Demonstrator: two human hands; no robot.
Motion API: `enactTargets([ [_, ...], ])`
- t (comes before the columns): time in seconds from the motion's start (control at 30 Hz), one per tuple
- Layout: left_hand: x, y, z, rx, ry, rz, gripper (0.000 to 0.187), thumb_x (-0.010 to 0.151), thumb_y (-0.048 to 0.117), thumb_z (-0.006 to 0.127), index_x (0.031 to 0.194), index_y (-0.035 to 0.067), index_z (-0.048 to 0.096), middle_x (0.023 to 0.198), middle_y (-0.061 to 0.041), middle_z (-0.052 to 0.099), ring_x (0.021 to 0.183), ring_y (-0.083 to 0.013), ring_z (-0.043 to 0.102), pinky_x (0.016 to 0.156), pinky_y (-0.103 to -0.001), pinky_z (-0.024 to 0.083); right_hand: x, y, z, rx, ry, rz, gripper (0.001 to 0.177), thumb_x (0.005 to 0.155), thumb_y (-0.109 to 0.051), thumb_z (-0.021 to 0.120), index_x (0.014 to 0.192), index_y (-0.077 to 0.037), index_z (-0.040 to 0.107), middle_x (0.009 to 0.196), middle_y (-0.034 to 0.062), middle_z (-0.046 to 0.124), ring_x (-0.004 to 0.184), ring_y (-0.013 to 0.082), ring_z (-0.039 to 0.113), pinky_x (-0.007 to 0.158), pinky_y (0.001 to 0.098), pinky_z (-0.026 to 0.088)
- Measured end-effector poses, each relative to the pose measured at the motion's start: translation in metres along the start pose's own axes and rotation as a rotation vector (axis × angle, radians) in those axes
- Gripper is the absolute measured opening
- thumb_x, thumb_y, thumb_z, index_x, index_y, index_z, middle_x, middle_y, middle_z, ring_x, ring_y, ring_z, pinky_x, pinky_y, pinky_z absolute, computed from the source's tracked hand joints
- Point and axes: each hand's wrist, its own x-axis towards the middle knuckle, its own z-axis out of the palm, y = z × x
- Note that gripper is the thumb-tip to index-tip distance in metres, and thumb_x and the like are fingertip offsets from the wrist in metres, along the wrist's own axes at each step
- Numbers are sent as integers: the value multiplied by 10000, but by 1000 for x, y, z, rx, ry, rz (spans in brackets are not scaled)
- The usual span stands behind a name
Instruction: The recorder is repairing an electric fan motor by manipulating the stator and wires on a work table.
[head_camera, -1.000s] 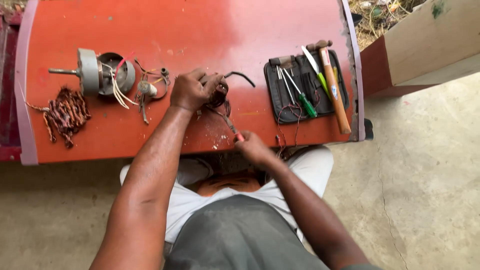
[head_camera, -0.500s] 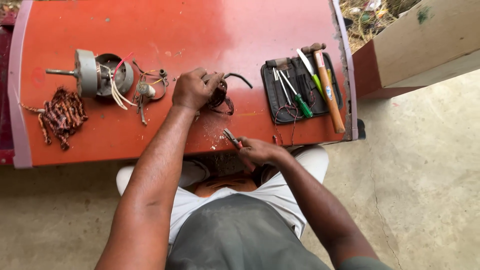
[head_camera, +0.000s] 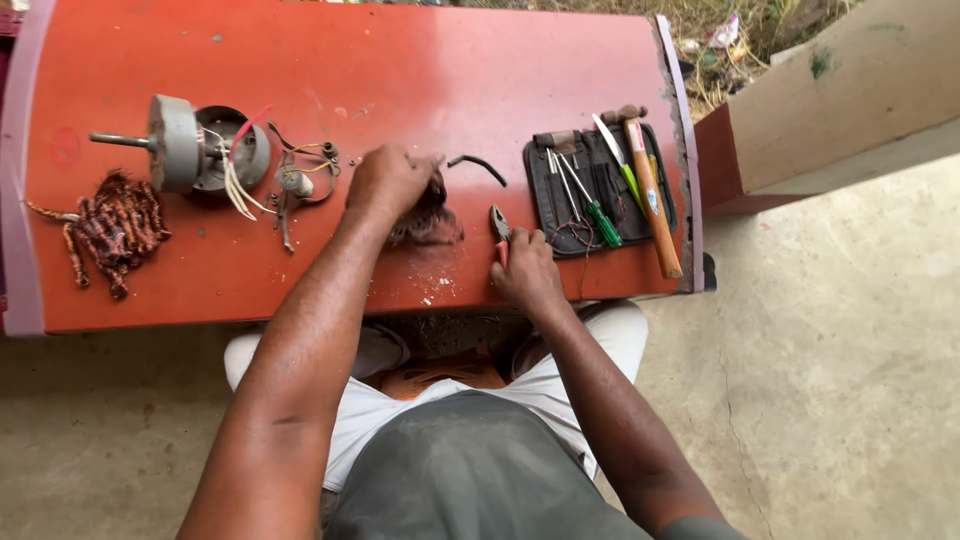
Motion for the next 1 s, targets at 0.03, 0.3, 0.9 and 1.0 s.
enactTargets([
  [0.03,-1,1,-2,-4,9,-4,556,879,605,701,906,53,756,944,-197,754,886,-335,748,794,-477,571,1,-5,-6,-2,1,-10,601,838,-248,677,1329,34,474,1241,308,525,1161,460,559,961,540,484],
  [0.3,-13,0,-2,30,60,-50,576,887,610,692,983,46,754,984,-226,737,957,-388,720,807,-519,567,50,-38,34,357,149,-278,384,969,-305,702,1181,15,682,1066,227,700,1021,389,665,900,478,522],
  [0.9,-7,-12,16,96,130,14,610,920,646,637,988,50,751,927,-212,745,906,-390,727,755,-538,570,55,-41,50,431,122,-207,183,981,-195,657,999,-36,747,850,148,745,738,270,727,745,456,586],
  [1.0,-12,-13,15,106,145,24,634,940,652,631,987,30,742,925,-222,747,906,-391,736,762,-522,583,43,-48,55,319,243,-289,186,1003,-170,655,958,-13,746,834,176,730,799,347,709,767,499,562],
])
